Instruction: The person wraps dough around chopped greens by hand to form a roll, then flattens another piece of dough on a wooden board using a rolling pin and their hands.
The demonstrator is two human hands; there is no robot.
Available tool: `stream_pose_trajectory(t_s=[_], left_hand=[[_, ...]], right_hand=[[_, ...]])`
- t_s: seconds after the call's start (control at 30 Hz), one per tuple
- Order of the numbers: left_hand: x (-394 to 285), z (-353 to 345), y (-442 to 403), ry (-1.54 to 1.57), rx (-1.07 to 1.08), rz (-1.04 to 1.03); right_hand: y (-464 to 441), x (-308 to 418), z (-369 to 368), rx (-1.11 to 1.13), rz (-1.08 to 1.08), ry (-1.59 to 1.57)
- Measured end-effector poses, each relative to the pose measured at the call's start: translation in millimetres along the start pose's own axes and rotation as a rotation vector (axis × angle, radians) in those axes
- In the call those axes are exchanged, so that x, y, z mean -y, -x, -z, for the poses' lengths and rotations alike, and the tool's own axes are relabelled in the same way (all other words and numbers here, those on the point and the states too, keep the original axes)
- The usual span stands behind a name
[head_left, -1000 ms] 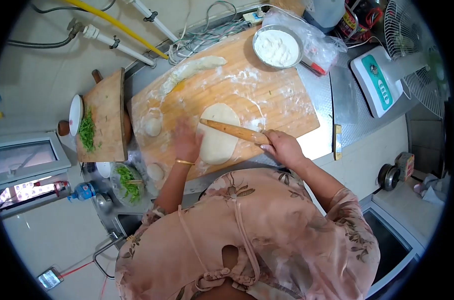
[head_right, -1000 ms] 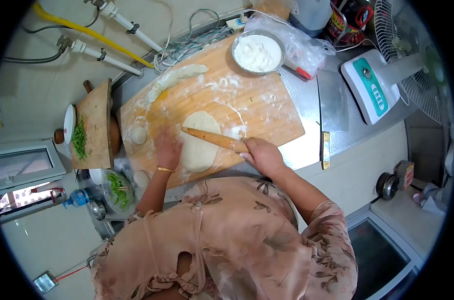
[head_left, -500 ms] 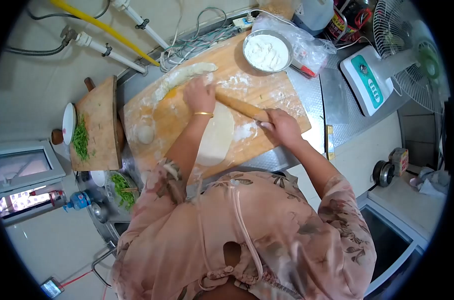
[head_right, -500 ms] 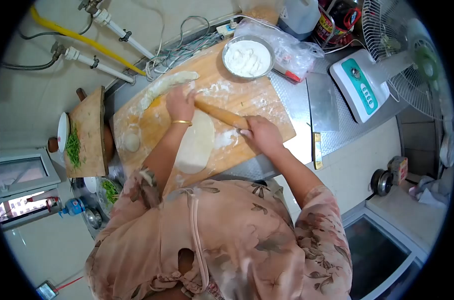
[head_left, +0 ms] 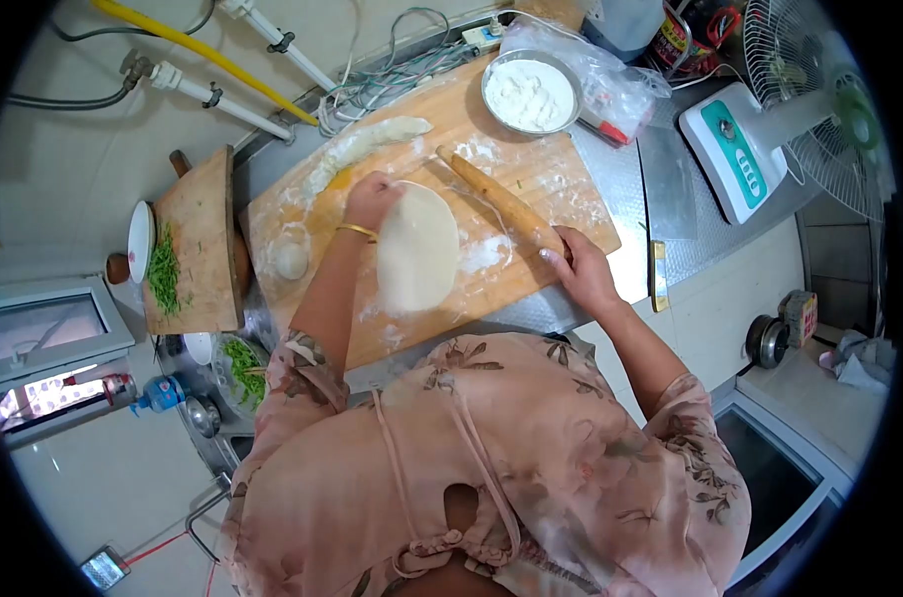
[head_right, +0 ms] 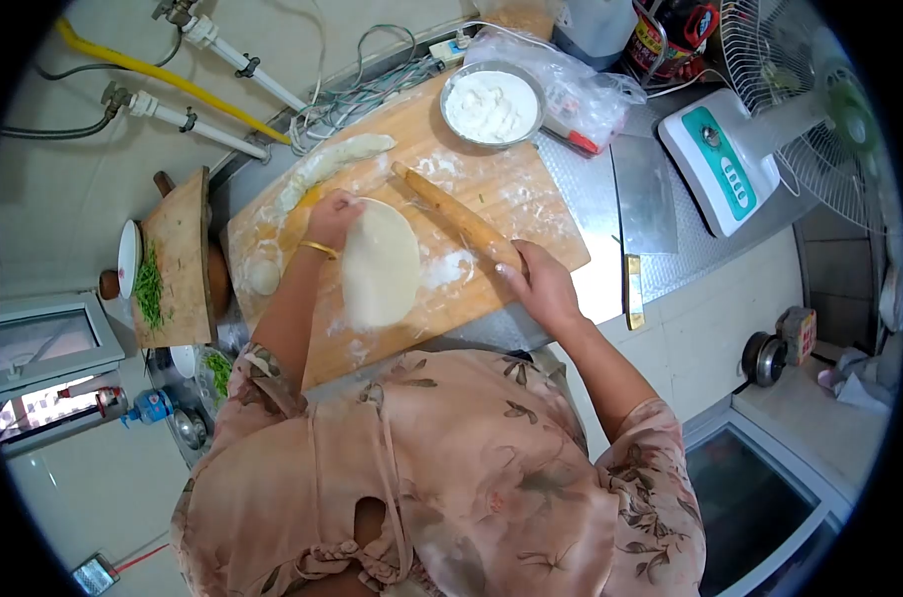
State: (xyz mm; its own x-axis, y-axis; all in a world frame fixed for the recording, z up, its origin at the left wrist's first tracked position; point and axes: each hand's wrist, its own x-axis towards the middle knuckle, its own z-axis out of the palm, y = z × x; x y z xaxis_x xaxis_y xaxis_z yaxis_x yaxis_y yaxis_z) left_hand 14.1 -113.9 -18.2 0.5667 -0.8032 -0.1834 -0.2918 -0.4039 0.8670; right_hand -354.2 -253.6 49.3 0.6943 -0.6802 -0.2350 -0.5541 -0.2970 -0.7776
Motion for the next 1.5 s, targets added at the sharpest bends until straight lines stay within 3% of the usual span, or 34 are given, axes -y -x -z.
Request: stream_pose_trajectory(t_s=[0.03,0.13,0.23,0.3,0.4,0.5,0.6,0.7,0.8,0.9,1.0,1.13,1.2,1.3,1.4,1.5], left_hand=[[-2,10,4,0.096,-0.081,0.066],[-4,25,36,-0.126,-0.291,0.413],[13,20,82,0.435,-0.391,0.606],[-4,9,119,0.638,-0.412,0.651],[-1,-2,159,0.698,-0.473,0.708],[29,0,179,0.173,-0.508,0.523],[31,-7,171,-0.712,-0.571,-0.100],[-4,-33,143,-0.924,-0.189,-0.010],[-2,-40,107,-0.827,-0.123,0.058],[-24,-32,69,-0.964,-0.106,0.040],[-19,-35,70,-1.005,-0.089,-0.019],[-8,-31,109,-0.791,0.005,-0.151],[11,-32,100,-0.599,-0.021,-0.283],[-44,-37,51,-0.994,0.055,-0.076],[-38,-54,18,-0.928,-0.232,-0.196],[-35,-38,22,-0.550,-0.384,-0.136]], right_hand=[[-1,2,1,-0.001,-0.011,0.001],[1,3,-1,0.042,-0.089,-0.058],[2,-3,-12,0.015,0.020,0.003],[2,-5,-21,0.040,0.162,0.134],[2,5,-26,0.138,0.315,0.256],[-4,7,-32,0.163,0.506,0.330],[-16,8,-33,0.167,0.556,0.438],[-37,6,-33,0.087,0.612,0.497],[-66,3,-28,-0.012,0.619,0.545],[-90,7,-27,-0.063,0.493,0.563],[-61,14,-25,-0.102,0.587,0.635],[12,5,-23,0.066,0.624,0.631],[7,-8,-28,0.029,0.535,0.619],[-19,-9,-20,0.029,0.515,0.590],[-33,-9,-10,0.050,0.467,0.488],[-14,-11,-3,0.017,0.295,0.330]])
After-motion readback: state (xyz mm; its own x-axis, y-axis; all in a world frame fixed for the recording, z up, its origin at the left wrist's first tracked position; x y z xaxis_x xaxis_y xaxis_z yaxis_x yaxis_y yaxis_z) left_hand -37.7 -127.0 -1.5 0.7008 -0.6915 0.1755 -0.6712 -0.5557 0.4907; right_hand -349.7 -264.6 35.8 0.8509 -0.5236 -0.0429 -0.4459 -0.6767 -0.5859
